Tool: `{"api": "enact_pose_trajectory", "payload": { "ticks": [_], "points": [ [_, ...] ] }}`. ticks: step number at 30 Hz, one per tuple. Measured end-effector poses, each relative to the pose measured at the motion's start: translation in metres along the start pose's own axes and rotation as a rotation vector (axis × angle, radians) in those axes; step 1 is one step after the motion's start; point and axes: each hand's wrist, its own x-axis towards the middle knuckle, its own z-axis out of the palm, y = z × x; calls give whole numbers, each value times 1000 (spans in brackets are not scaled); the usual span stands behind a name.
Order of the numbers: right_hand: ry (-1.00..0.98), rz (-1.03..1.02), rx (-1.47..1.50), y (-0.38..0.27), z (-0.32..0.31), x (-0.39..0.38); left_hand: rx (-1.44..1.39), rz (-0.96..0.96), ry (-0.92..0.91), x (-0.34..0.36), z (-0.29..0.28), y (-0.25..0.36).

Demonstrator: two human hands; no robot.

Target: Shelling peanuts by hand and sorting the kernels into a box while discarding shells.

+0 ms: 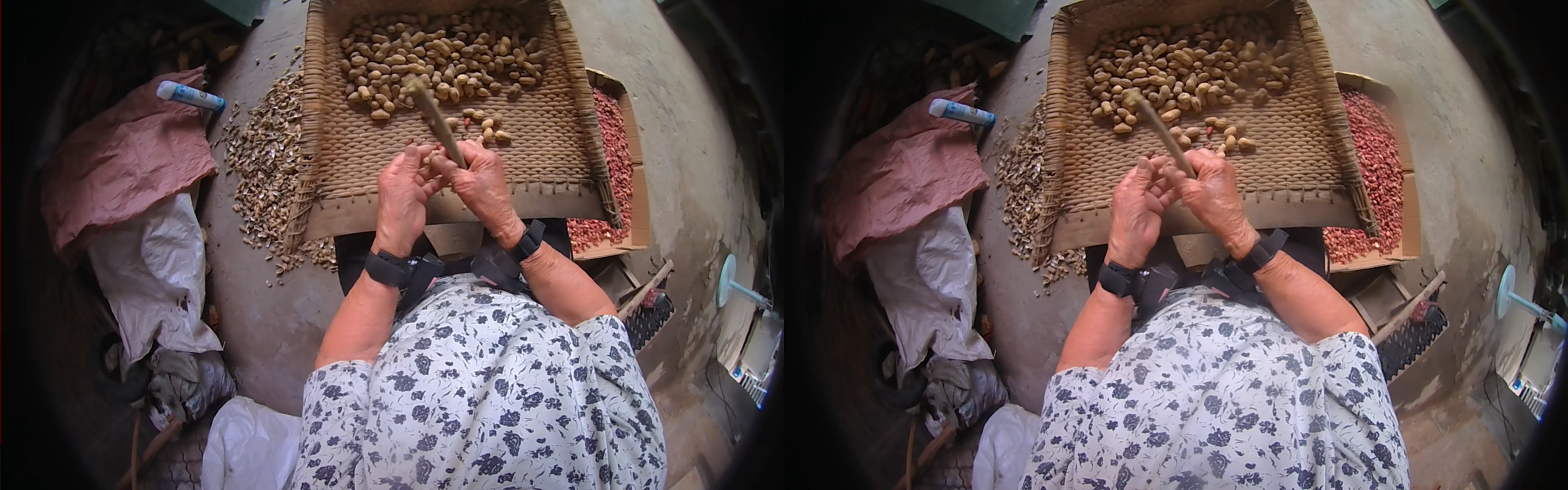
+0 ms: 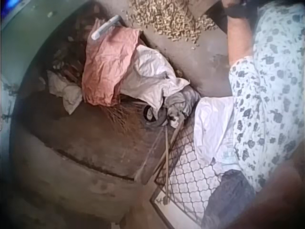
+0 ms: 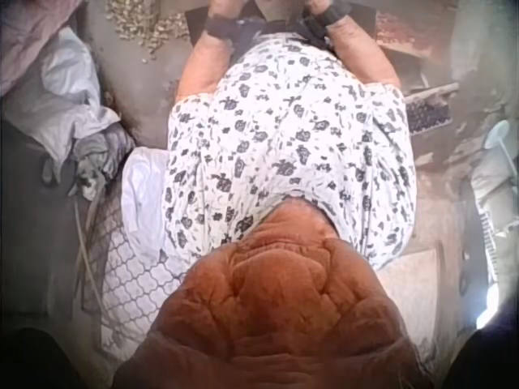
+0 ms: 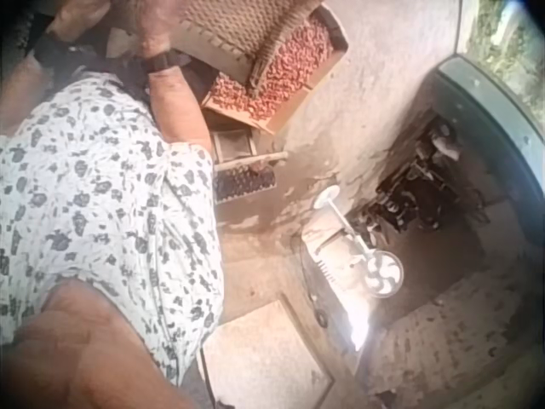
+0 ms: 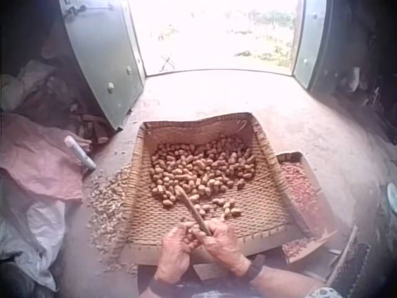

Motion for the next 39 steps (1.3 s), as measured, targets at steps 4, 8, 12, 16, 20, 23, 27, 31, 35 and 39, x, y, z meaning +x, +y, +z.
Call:
{"api": "enact_pose_trajectory", "payload": {
  "ticks": [4,8,12,16,20,23,27,31,35,39],
  "points": [
    [-95,-133,-177,-6,-1,-7,-71,-114,-41,0,-12,1],
    [-3,60,-68,-9,-20,-1,-84,-181,67,-4,-15,1],
    [170,137,-200,5,-55,14,-45,-199,119,-5,-14,0],
    [23,-44,-530,23,-61,18,39,-213,84,-8,-12,-1],
    [-22,-10,-805,32,-46,21,167,-189,72,-12,-2,-2],
    [4,-43,-877,21,-36,19,220,-155,70,-14,1,-4],
    [81,-35,-662,32,-35,24,258,-131,25,-13,6,-8],
    [-34,271,25,14,-39,18,229,-86,22,-14,10,-9],
    [-164,413,480,-12,-38,3,160,-99,10,-13,13,-7],
    [-231,322,422,-11,-32,-4,151,-67,-2,-17,10,-4]
  ]
}}
